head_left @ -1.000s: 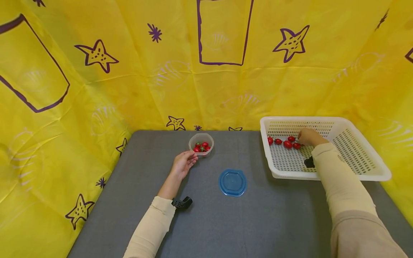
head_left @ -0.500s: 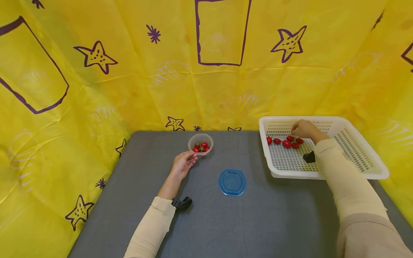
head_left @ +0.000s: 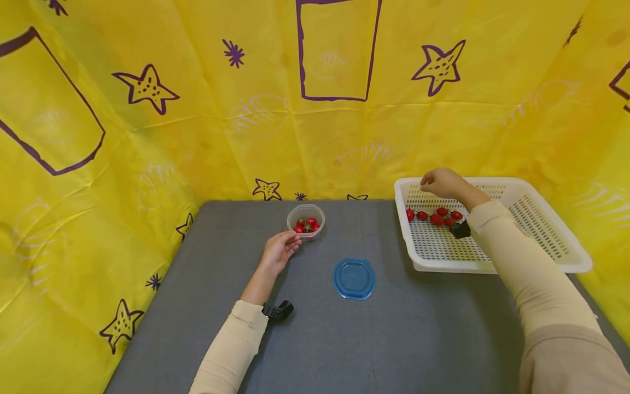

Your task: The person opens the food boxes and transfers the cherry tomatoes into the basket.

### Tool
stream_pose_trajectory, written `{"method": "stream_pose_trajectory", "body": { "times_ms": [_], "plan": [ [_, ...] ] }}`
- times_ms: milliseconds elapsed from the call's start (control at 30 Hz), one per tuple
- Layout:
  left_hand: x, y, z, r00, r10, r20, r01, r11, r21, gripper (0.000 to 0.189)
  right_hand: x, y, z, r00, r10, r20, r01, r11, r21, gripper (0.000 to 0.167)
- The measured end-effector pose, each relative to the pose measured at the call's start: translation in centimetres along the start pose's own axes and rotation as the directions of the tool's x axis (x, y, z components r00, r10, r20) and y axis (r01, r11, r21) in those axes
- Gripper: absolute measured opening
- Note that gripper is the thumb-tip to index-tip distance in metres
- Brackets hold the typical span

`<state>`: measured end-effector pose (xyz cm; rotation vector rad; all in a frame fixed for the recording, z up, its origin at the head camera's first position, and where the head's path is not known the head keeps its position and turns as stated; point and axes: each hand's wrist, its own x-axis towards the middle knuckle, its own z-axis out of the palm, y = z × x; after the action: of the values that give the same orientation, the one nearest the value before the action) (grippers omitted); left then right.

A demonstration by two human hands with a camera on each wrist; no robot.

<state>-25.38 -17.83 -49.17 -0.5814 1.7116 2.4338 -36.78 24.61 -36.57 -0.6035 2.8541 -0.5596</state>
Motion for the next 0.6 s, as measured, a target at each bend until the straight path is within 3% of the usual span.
{"method": "stream_pose_trajectory", "body": {
  "times_ms": [300, 600],
  "plan": [
    [0.2, -0.2, -0.2, 1.0, -0.001, 0.004, 0.001, 1.0, -0.003, 0.015, 1.1, -4.3, 0.0, 0.996, -0.086, 0.002, 0.086, 0.995, -0.056, 0.028],
    [0.2, 0.1, -0.1, 1.0, 0.008, -0.006, -0.007, 0.999, 0.033, 0.008, 3.1, -8.7, 1.0, 0.974, -0.224, 0.02, 0.225, 0.966, -0.129, 0.025]
  ]
}}
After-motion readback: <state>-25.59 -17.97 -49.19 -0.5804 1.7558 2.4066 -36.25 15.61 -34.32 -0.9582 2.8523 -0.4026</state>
